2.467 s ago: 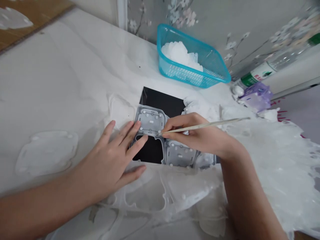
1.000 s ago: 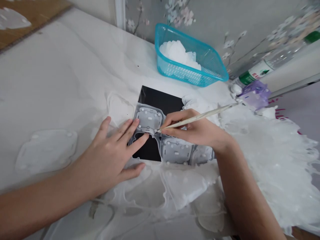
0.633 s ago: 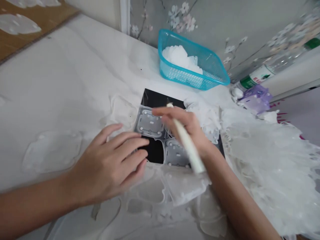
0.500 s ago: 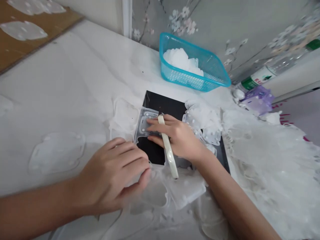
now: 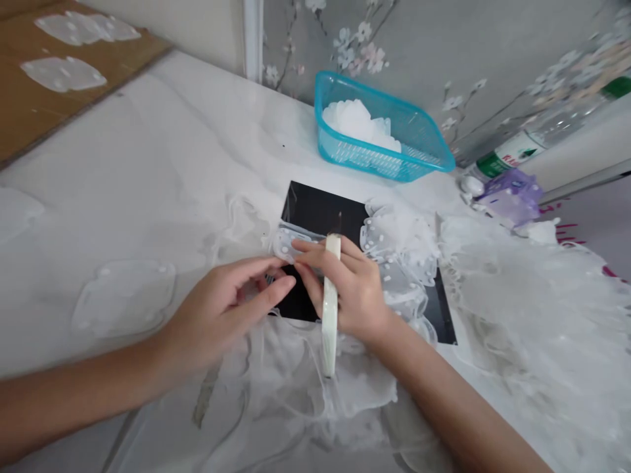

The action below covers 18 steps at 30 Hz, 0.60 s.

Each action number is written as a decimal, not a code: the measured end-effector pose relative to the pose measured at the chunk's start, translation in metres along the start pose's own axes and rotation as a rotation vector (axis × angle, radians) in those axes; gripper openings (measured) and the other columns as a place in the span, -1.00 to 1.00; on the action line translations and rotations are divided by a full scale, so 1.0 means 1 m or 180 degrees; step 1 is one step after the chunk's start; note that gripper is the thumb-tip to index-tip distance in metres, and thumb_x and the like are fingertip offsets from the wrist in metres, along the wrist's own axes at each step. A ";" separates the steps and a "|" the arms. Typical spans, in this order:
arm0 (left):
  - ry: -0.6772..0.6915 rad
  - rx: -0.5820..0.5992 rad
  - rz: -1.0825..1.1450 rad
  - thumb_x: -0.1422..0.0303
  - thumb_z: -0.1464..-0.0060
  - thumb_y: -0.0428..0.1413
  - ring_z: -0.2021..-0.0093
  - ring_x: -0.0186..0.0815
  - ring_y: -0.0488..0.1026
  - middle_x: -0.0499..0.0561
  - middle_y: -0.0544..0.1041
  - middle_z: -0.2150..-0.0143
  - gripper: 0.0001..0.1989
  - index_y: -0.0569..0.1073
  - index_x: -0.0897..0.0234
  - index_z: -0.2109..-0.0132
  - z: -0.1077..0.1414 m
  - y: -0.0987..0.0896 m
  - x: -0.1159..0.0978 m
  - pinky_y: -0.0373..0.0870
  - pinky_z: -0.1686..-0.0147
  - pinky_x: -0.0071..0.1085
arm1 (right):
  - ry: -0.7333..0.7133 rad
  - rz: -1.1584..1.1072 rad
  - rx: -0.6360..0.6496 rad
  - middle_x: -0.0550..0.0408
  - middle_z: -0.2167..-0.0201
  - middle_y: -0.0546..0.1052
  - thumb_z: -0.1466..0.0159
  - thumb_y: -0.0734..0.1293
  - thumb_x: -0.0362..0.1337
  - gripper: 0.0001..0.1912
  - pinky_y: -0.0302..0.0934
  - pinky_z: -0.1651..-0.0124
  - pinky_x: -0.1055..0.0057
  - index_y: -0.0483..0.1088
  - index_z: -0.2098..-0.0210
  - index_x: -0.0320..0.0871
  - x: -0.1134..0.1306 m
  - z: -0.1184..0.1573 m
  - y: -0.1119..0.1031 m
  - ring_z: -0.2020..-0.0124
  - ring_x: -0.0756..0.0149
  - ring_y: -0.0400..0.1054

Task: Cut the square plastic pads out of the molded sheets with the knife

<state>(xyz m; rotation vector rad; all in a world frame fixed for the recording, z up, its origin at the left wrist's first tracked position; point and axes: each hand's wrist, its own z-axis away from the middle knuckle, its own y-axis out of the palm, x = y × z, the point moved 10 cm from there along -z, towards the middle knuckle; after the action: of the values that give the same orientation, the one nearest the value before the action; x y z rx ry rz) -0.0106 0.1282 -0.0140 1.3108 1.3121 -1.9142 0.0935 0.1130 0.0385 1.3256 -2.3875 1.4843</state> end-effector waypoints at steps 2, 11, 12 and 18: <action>-0.0134 -0.0047 0.0431 0.20 -0.17 -0.01 0.43 -0.41 0.38 -0.09 0.47 0.41 -0.74 0.47 0.27 0.24 -0.002 -0.002 0.005 0.30 0.51 -0.54 | -0.0262 0.0084 -0.0034 -0.02 0.12 0.55 -0.23 0.25 -0.44 -0.88 0.34 0.11 0.35 0.38 0.25 -0.18 0.011 0.003 0.002 0.17 0.30 0.41; -0.0455 -0.0095 0.0920 0.20 -0.10 0.08 0.45 -0.46 0.29 -0.12 0.39 0.49 -0.75 0.45 0.28 0.42 -0.004 -0.002 0.015 0.21 0.47 -0.55 | -0.0348 0.0084 -0.0237 -0.06 0.22 0.57 -0.17 0.36 -0.36 -0.83 0.39 0.11 0.41 0.40 0.22 -0.25 0.013 0.001 -0.002 0.20 0.29 0.46; -0.0434 -0.0090 0.0925 0.21 -0.10 0.09 0.43 -0.45 0.31 -0.12 0.42 0.47 -0.77 0.46 0.27 0.40 -0.004 -0.002 0.014 0.22 0.44 -0.55 | -0.0301 0.0062 -0.0210 -0.05 0.24 0.58 -0.17 0.36 -0.35 -0.82 0.39 0.13 0.40 0.40 0.21 -0.25 0.011 0.001 -0.001 0.21 0.28 0.46; -0.0364 -0.0064 0.0921 0.21 -0.09 0.10 0.36 -0.41 0.36 -0.11 0.48 0.41 -0.80 0.49 0.24 0.36 -0.004 -0.001 0.012 0.23 0.40 -0.51 | -0.0106 -0.0223 -0.0023 0.07 0.29 0.59 -0.20 0.31 -0.34 -0.85 0.38 0.27 0.40 0.40 0.21 -0.17 0.004 -0.001 0.002 0.34 0.35 0.42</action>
<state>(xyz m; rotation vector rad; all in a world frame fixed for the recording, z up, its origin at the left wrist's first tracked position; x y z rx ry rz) -0.0151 0.1342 -0.0245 1.2829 1.0214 -1.7429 0.0896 0.1116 0.0392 1.4280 -2.3373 1.4459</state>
